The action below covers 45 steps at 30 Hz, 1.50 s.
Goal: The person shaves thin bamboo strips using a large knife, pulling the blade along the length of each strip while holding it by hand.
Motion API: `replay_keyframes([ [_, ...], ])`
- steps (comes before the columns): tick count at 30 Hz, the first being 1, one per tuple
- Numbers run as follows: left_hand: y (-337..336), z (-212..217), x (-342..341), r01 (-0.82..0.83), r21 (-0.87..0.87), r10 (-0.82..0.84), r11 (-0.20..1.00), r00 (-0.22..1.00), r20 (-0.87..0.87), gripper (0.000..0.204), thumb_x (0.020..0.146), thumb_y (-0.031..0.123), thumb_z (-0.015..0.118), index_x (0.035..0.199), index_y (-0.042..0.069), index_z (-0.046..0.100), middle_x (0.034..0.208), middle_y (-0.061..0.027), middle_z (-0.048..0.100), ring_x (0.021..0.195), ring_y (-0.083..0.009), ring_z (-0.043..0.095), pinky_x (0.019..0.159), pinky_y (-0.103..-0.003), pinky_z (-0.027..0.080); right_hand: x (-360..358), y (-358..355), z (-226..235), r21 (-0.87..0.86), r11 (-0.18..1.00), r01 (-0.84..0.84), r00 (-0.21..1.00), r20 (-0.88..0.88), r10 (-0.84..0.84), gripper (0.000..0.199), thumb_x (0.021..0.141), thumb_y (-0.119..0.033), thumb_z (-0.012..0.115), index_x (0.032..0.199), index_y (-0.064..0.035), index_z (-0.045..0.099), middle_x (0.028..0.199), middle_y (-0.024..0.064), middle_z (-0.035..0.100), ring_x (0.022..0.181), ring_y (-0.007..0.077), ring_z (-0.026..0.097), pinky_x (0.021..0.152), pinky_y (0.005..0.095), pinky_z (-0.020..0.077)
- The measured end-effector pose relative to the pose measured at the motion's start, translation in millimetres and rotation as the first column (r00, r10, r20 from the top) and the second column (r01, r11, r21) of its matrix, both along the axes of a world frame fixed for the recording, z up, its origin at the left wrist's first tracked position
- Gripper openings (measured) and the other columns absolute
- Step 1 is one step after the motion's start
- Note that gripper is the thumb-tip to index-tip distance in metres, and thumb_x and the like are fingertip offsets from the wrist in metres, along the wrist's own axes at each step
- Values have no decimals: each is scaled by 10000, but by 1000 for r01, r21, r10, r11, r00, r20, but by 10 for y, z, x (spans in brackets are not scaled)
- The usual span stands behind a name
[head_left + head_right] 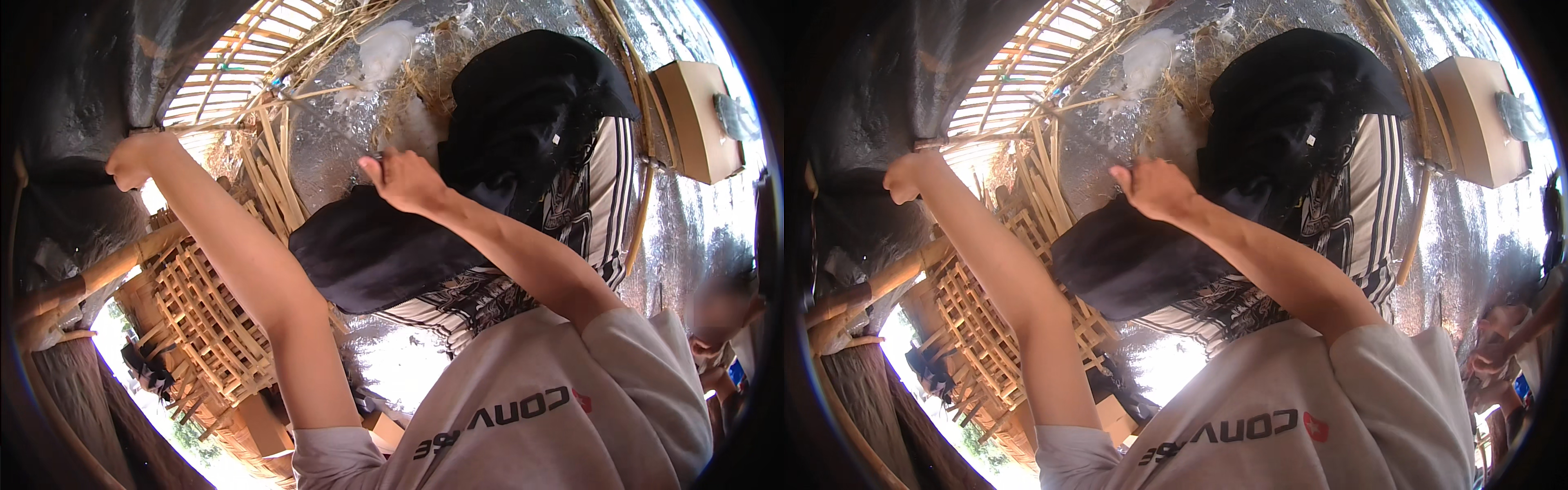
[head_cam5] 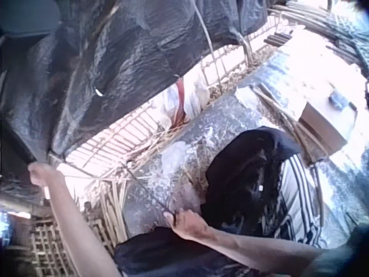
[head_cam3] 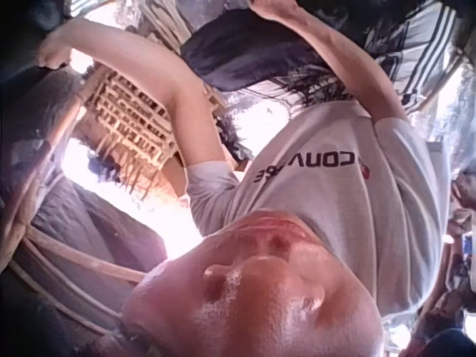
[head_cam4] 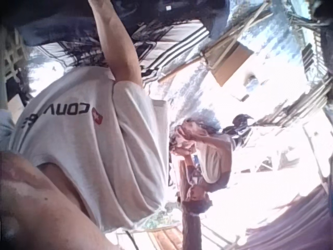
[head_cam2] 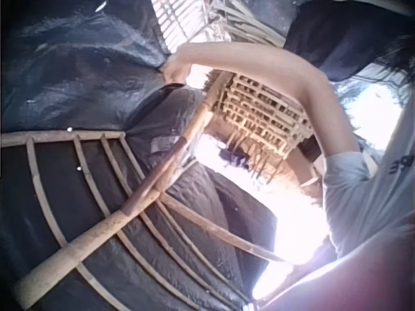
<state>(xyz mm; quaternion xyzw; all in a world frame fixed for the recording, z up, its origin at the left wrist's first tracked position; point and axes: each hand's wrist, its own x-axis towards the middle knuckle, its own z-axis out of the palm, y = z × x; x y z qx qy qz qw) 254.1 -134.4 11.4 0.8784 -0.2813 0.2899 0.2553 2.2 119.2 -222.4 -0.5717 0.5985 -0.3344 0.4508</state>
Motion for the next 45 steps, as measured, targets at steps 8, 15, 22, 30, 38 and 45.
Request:
replay_keyframes([
  [8, 120, 62, -312, -370, 631, 63, 682, 889, 454, 233, 944, 226, 551, 1064, 42, 629, 1111, -107, 632, 963, -182, 662, 651, -285, 515, -34, -213, -285, -23, 999, -31, 1000, 3, 31, 610, 1024, -486, 379, 894, 57, 623, 683, 320, 606, 718, 504, 631, 649, 549, 516],
  [15, -137, -5, 69, 49, -419, -214, 907, 909, -356, 311, 1006, 100, 323, 1097, -131, 510, 1113, -271, 629, 976, -355, 676, 694, -442, 610, -52, -303, -259, 71, 994, 84, 990, -118, -75, 594, 1007, -473, 434, 765, 27, 644, 736, 319, 629, 759, 511, 636, 671, 550, 526],
  [22, -386, -48, -29, 8, -668, -315, 744, 886, -341, 399, 1007, 232, 369, 1060, -126, 539, 1139, -321, 594, 1017, -410, 637, 830, -521, 554, -252, -285, -519, 47, 999, -3, 997, -78, 7, 684, 1010, -530, 370, 795, 50, 661, 852, 354, 619, 887, 522, 599, 783, 544, 493],
  [30, -72, 17, -462, 107, -778, -620, 620, 674, -402, 272, 993, 222, 393, 1110, -16, 452, 1010, -164, 561, 831, -315, 550, 699, -396, 463, -431, -227, -559, 234, 970, -67, 971, -208, 117, 701, 1009, -512, 366, 840, 82, 697, 877, 330, 657, 887, 481, 655, 807, 522, 531],
  [38, 733, 265, -1156, 177, -971, -972, 163, 195, -127, 369, 938, 307, 455, 626, 204, 287, 548, 23, 263, 439, -121, 268, 445, -272, 243, -604, -235, -406, 470, 880, -70, 997, 20, 68, 782, 1002, -605, 335, 730, 55, 654, 671, 233, 655, 689, 378, 690, 645, 463, 538],
  [45, 2371, -115, -1661, 394, -829, -917, -398, -188, 351, 531, 1008, 477, 243, 577, 172, 293, 516, 32, 233, 452, -110, 229, 499, -305, 257, -459, -336, 428, 453, 873, -179, 435, 833, -343, 554, 921, -615, 561, 806, -74, 522, 850, 150, 684, 453, 89, 481, 415, 259, 431],
])
